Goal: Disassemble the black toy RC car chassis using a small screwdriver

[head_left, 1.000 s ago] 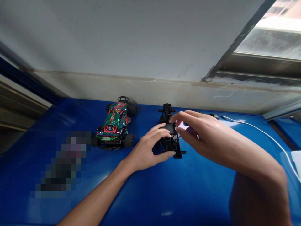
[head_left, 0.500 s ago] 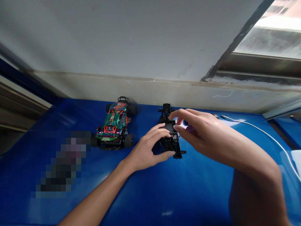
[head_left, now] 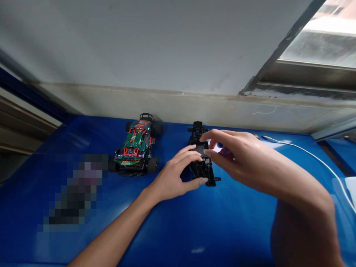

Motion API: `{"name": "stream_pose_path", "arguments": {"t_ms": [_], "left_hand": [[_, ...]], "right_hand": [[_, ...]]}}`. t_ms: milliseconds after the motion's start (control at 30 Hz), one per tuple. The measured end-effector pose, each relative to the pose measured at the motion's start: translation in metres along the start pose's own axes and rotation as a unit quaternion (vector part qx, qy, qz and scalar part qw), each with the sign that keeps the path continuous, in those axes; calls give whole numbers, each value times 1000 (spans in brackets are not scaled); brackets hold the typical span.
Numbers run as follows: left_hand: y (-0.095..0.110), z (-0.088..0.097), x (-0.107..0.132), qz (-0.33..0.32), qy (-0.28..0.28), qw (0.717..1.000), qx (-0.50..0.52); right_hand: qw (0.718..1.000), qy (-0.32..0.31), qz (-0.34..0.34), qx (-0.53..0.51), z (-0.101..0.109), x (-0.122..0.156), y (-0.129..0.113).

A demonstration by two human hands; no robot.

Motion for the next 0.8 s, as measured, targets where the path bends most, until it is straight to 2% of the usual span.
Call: {"name": "stream_pose_path", "arguments": {"t_ms": [100, 333, 600, 800], "left_hand": [[0, 0, 0, 0, -1, 1000, -1], [0, 0, -1, 6, -1, 1000, -8], [0, 0, 0, 1, 0, 1000, -2], [-1, -1, 0, 0, 1, 1000, -7]], "right_hand": [[1000, -9, 0, -5, -2, -4, 3], [999, 31, 33, 23, -2, 5, -1], [1000, 4, 2, -5, -1, -2, 4], [999, 34, 30, 23, -2, 2, 2]]}}
Point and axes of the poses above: each hand's wrist, its own x-axis away from the middle knuckle, its own z-axis out of the back of the hand, y = z × x, the point moved 2 cm from there along -x, towards the middle knuckle, and after that the axes turned 7 degrees about -y, right-handed, at the moved point
